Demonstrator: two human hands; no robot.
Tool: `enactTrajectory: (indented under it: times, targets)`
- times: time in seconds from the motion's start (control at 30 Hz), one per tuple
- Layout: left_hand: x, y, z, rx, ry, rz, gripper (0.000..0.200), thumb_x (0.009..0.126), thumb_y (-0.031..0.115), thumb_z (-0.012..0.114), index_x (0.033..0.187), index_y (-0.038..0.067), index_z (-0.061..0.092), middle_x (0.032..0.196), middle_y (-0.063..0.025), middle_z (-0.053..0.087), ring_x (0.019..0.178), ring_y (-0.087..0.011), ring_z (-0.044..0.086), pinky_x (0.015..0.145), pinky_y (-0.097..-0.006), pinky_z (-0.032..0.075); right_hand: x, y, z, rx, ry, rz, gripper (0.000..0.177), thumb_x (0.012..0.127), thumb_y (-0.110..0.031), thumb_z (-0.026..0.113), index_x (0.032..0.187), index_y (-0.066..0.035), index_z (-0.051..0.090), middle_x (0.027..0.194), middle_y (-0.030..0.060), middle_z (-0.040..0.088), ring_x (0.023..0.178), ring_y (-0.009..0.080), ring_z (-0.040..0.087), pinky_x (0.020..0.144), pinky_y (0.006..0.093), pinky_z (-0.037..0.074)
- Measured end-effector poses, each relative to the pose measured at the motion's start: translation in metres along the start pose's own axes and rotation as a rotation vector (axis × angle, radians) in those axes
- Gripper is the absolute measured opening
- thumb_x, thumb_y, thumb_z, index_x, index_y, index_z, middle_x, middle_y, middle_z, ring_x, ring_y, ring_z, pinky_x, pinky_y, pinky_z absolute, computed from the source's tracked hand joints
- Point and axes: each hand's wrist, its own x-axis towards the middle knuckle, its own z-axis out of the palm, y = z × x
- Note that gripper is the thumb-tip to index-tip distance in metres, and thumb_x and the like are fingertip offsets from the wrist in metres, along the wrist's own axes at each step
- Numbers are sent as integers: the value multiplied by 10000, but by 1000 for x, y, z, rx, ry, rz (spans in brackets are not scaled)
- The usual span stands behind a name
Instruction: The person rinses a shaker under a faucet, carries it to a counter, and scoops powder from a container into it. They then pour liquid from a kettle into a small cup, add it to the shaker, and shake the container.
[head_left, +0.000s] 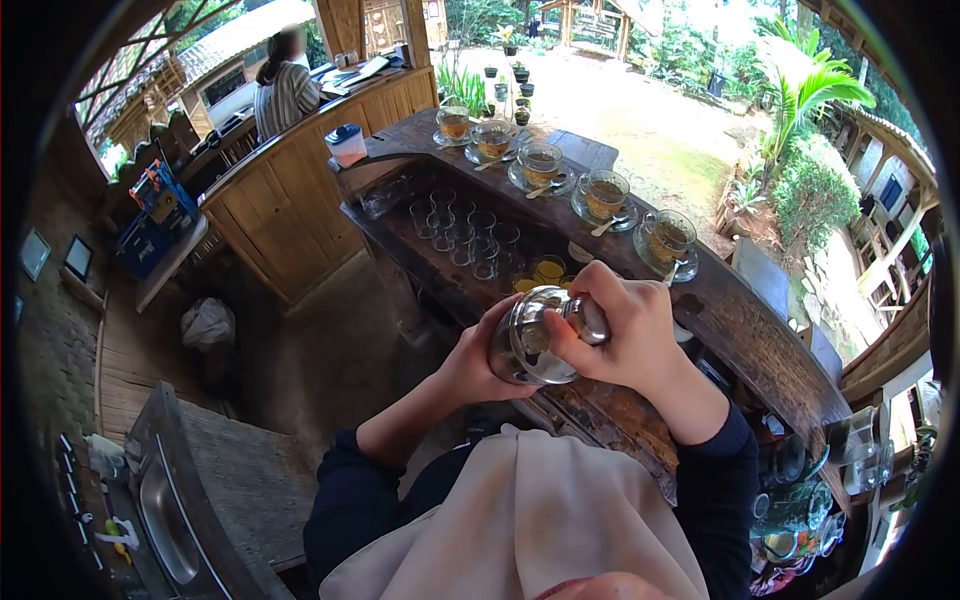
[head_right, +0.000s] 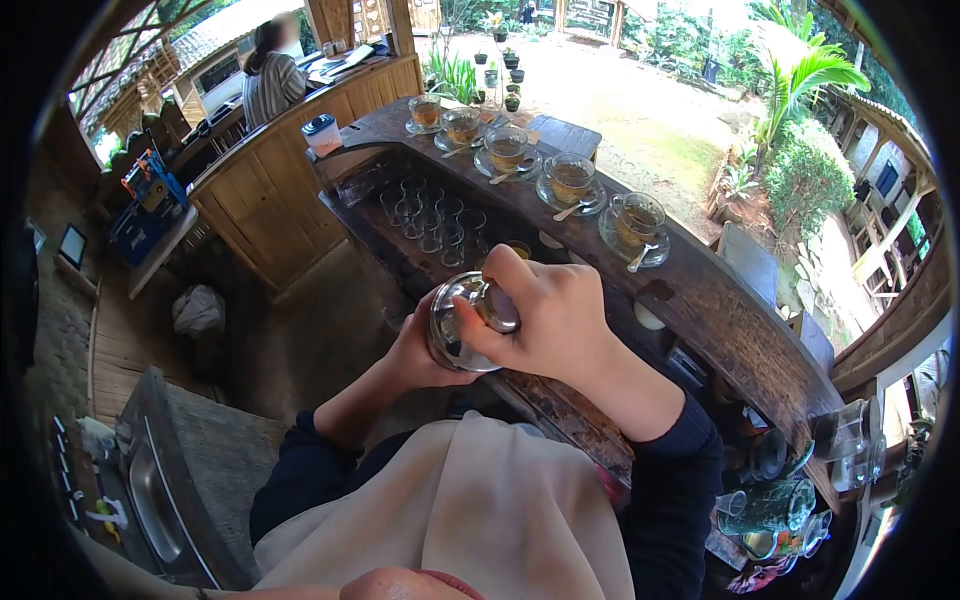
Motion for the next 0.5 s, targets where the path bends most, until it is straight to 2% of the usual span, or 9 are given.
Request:
enactTrajectory:
  times: [0.03, 0.1, 0.13, 0.23, 0.3, 0.33, 0.4, 0.43, 0.5]
  targets:
    - [0, 1, -1, 25, -12, -10, 1075, 548, 195, 897, 1404, 70, 257, 1300, -121, 492, 1194, -234, 503, 997, -393, 413, -1, 0, 2, 0, -1, 0, 298, 754, -322, 696, 756, -92, 506, 510, 47, 546, 413, 219, 567, 388, 314, 415]
    - [3, 5, -1, 7, 15, 53, 1067, 545, 176, 882, 1414, 74, 272, 1302, -131, 506, 1194, -245, 516, 994, -391, 419, -3, -1, 7, 371, 65, 88, 331, 686, -261, 770, 841, -45, 573, 595, 19, 577, 485, 143, 579, 458, 242, 414]
    - [4, 6, 0, -11, 43, 116, 1059, 542, 157, 867, 1425, 78, 287, 1304, -140, 520, 1195, -255, 528, 991, -389, 425, -3, -3, 7, 372, 63, 87, 331, 686, -261, 770, 841, -45, 573, 595, 19, 577, 485, 143, 579, 458, 242, 414]
    - [6, 9, -2, -88, 4, 132, 1068, 530, 162, 876, 1419, 66, 293, 1301, -136, 522, 1193, -239, 525, 991, -385, 423, 0, -7, 3, 531, 97, 76, 410, 637, -295, 801, 896, -47, 601, 729, 41, 597, 655, 143, 607, 577, 252, 448]
    - [7, 14, -2, -123, -46, 79, 1079, 520, 165, 882, 1417, 58, 293, 1297, -133, 524, 1190, -234, 525, 992, -380, 421, 3, -7, -5, 437, -10, -46, 454, 610, -329, 807, 917, -57, 611, 832, 88, 581, 800, 201, 599, 701, 311, 469]
    - [7, 16, -2, -158, -99, 26, 1090, 510, 167, 889, 1415, 49, 294, 1293, -130, 526, 1187, -228, 524, 992, -375, 419, 6, -7, -6, 438, -11, -46, 454, 610, -329, 807, 917, -57, 611, 832, 88, 581, 800, 201, 599, 701, 311, 469]
    - [7, 14, -1, -173, -135, 28, 1092, 503, 173, 895, 1411, 46, 302, 1289, -129, 528, 1184, -226, 525, 991, -372, 419, 12, -7, -5, 661, -7, -232, 467, 620, -223, 832, 971, -24, 596, 862, 99, 557, 826, 208, 583, 689, 292, 468]
    - [7, 14, 0, -186, -169, 31, 1094, 496, 179, 902, 1406, 44, 310, 1284, -127, 530, 1182, -224, 526, 989, -368, 419, 8, -11, -1, 792, -72, -101, 449, 618, -317, 805, 920, -52, 605, 917, 151, 600, 879, 271, 607, 796, 378, 481]
    - [6, 14, -1, -200, -204, 31, 1096, 489, 185, 908, 1401, 42, 318, 1280, -125, 533, 1179, -222, 527, 987, -365, 419, 6, -18, 2, 886, -97, -78, 436, 627, -292, 805, 926, -51, 599, 951, 176, 615, 898, 292, 621, 821, 393, 487]
